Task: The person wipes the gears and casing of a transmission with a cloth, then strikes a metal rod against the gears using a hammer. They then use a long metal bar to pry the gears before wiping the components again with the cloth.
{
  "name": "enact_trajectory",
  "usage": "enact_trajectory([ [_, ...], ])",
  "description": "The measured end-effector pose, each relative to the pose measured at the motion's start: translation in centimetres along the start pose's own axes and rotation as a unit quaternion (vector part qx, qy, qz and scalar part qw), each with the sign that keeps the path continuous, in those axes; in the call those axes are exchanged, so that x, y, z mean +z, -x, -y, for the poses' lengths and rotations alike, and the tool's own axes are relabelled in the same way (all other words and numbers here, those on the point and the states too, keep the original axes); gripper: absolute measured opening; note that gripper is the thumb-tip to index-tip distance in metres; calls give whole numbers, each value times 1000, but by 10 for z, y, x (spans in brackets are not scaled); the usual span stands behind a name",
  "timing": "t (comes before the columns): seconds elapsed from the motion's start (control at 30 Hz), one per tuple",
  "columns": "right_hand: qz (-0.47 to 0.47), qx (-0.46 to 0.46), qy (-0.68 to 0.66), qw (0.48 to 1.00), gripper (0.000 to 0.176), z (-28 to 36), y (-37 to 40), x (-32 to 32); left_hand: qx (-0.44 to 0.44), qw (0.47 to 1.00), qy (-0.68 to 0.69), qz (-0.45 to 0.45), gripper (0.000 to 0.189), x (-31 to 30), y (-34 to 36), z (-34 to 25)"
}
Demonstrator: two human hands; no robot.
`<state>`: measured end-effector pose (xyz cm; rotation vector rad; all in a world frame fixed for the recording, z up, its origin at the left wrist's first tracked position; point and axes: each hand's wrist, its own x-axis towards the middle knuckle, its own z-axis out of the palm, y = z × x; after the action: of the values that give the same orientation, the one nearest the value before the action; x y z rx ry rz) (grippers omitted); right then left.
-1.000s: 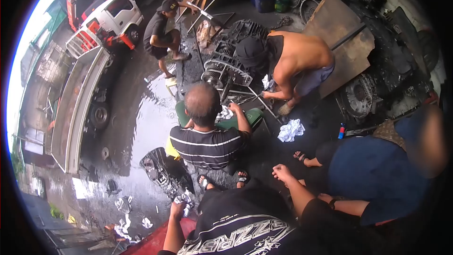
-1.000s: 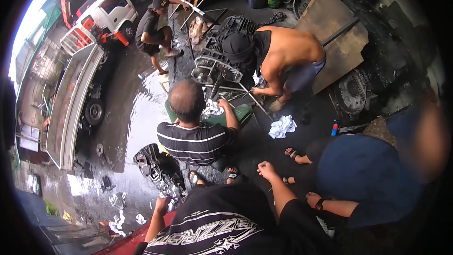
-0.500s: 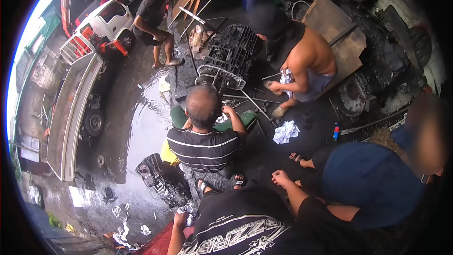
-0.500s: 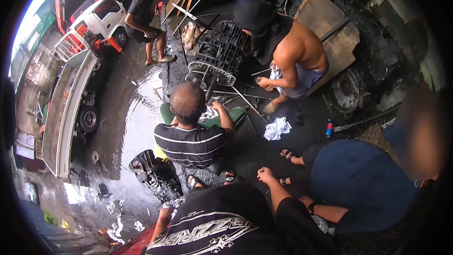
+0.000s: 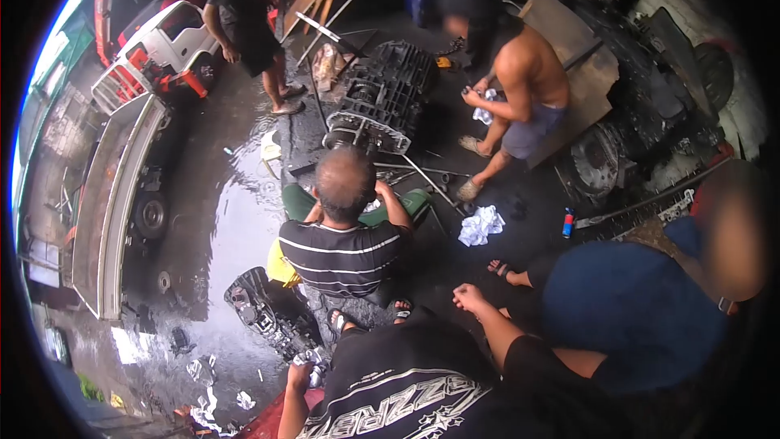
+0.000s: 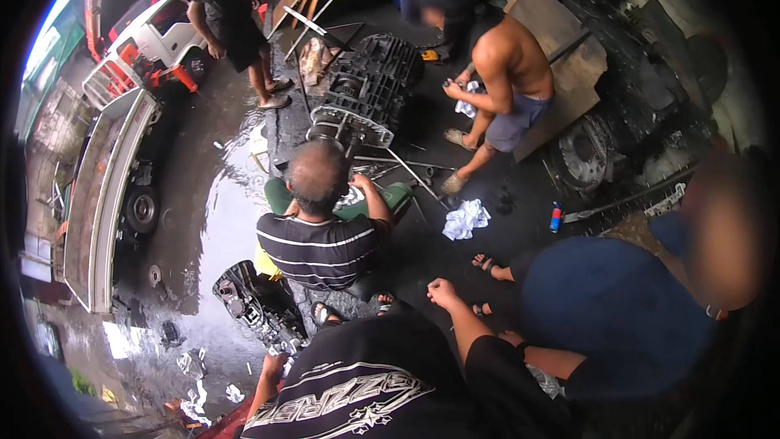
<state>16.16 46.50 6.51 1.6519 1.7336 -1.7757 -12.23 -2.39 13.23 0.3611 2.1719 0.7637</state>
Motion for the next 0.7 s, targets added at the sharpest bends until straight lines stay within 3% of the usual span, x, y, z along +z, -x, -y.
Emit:
enact_trajectory([
  [0.07, -4, -9, -9, 1000, 17, -3, -2, 3, -59, 998, 10, -24, 22, -5, 4, -18],
  [0.2, -10, -11, -34, 999, 16, -12, 0, 5, -61, 998, -10, -11, 21, -15, 10, -49],
  [0.27, -16, -9, -57, 998, 16, -18, 5, 6, 12, 996, -86, 24, 21, -15, -5, -6],
  [0.4, -27, 18, -97, 995, 15, -37, 24, 3, 116, 954, -267, 76, 23, -24, -22, 13],
  [0.5, -44, 54, -84, 994, 14, -61, 38, 4, -99, 969, -217, 71, 33, -28, -34, 6],
  [0.53, -46, 64, -79, 994, 15, -67, 40, 4, -157, 967, -186, 70, 37, -34, -20, -44],
  [0.6, -49, 81, -69, 993, 16, -76, 42, 5, -198, 966, -93, 137, 46, -40, -29, 1],
  [0.67, -61, 85, -100, 989, 17, -98, 44, 11, -314, 919, -132, 198, 28, -52, -24, -3],
  [0.7, -69, 80, -129, 986, 19, -115, 43, 14, -322, 908, -152, 219, 28, -59, -20, -2],
])
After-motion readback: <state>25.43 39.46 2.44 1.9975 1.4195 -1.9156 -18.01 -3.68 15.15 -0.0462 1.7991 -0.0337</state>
